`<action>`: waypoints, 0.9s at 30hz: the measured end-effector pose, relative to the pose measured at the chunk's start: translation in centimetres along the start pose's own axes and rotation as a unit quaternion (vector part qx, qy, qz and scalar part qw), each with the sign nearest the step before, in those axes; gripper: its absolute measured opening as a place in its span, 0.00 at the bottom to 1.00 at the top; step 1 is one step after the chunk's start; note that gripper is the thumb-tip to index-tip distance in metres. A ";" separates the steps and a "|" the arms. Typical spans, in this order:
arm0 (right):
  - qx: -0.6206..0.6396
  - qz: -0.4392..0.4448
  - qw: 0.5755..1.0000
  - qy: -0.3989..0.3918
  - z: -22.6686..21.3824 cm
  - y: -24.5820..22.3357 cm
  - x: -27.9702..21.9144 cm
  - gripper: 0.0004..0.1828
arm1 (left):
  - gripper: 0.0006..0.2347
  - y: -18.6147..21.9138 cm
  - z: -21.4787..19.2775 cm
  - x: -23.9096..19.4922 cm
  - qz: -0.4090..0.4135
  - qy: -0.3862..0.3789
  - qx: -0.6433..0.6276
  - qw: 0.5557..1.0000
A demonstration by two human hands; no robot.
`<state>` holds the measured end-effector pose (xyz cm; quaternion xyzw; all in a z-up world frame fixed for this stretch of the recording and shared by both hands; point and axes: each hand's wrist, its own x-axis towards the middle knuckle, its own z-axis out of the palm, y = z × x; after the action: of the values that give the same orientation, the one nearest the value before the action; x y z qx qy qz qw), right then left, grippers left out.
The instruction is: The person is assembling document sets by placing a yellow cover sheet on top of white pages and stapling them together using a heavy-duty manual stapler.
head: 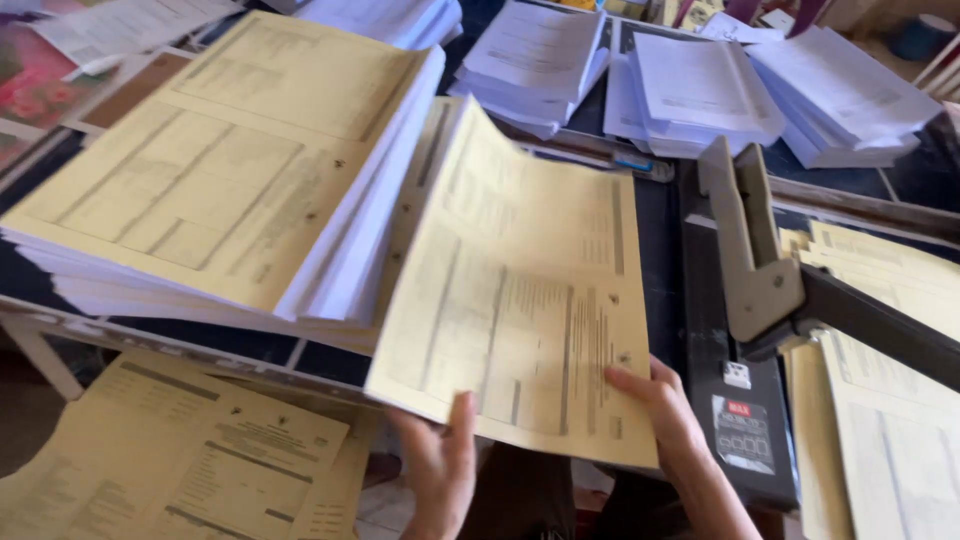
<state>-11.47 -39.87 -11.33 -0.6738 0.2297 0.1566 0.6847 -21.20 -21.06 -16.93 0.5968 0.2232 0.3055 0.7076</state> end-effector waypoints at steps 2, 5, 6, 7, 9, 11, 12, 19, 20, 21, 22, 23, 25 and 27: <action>0.019 0.019 0.999 0.029 -1.9 0.7 -0.3 0.22 | 0.29 -1.9 0.6 -1.3 -0.080 -0.026 0.063 0.994; -0.067 0.038 0.996 0.048 -2.8 -0.4 -1.3 0.24 | 0.32 -1.1 1.2 -1.8 -0.120 -0.016 0.014 0.993; -0.072 0.031 0.996 0.050 -3.0 -0.3 -1.0 0.23 | 0.33 -0.8 1.3 -1.9 -0.101 -0.024 0.026 0.994; -0.077 0.024 0.995 0.051 -3.1 -0.2 -0.8 0.22 | 0.33 -0.5 1.4 -2.0 -0.083 -0.032 0.038 0.995; -0.069 0.011 0.997 0.039 -2.9 -0.5 -0.2 0.22 | 0.36 0.4 1.4 -1.7 -0.073 -0.058 0.031 0.995; -0.058 0.008 0.998 0.032 -2.9 -0.7 -0.1 0.23 | 0.40 0.7 0.5 -1.5 -0.072 -0.091 0.030 0.993; -0.057 0.012 0.998 0.026 -2.7 -1.2 0.2 0.23 | 0.33 0.6 -0.1 -0.8 -0.152 -0.119 0.076 0.978; -0.090 -0.011 0.994 -0.054 -4.7 -0.8 3.3 0.26 | 0.23 3.5 -0.8 0.4 -0.083 -0.420 0.553 0.714; -0.091 -0.009 0.995 -0.052 -4.6 -0.8 2.8 0.26 | 0.23 3.4 0.8 0.2 -0.084 -0.423 0.552 0.713; -0.212 -0.051 0.976 -0.011 -4.5 -0.8 2.3 0.29 | 0.17 3.2 2.4 0.1 0.051 -0.442 0.482 0.755; -0.330 -0.096 0.939 0.029 -4.3 -1.0 1.9 0.32 | 0.14 3.1 4.1 0.1 0.188 -0.446 0.398 0.779; -0.331 -0.097 0.938 0.031 -5.6 1.0 3.6 0.32 | 0.14 2.9 7.6 0.4 0.189 -0.446 0.396 0.780; -0.448 -0.266 0.849 0.082 -7.7 5.3 6.9 0.41 | 0.10 2.5 14.0 0.9 0.229 -0.392 0.348 0.820; -0.478 -0.311 0.817 0.087 -7.3 5.6 5.2 0.39 | 0.16 -0.5 19.5 1.9 0.200 -0.404 0.389 0.804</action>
<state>-10.75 -47.35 -18.74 -0.9627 -0.0377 -0.0341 0.2658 -6.50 -33.64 -13.63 0.9229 -0.1065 0.0591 0.3654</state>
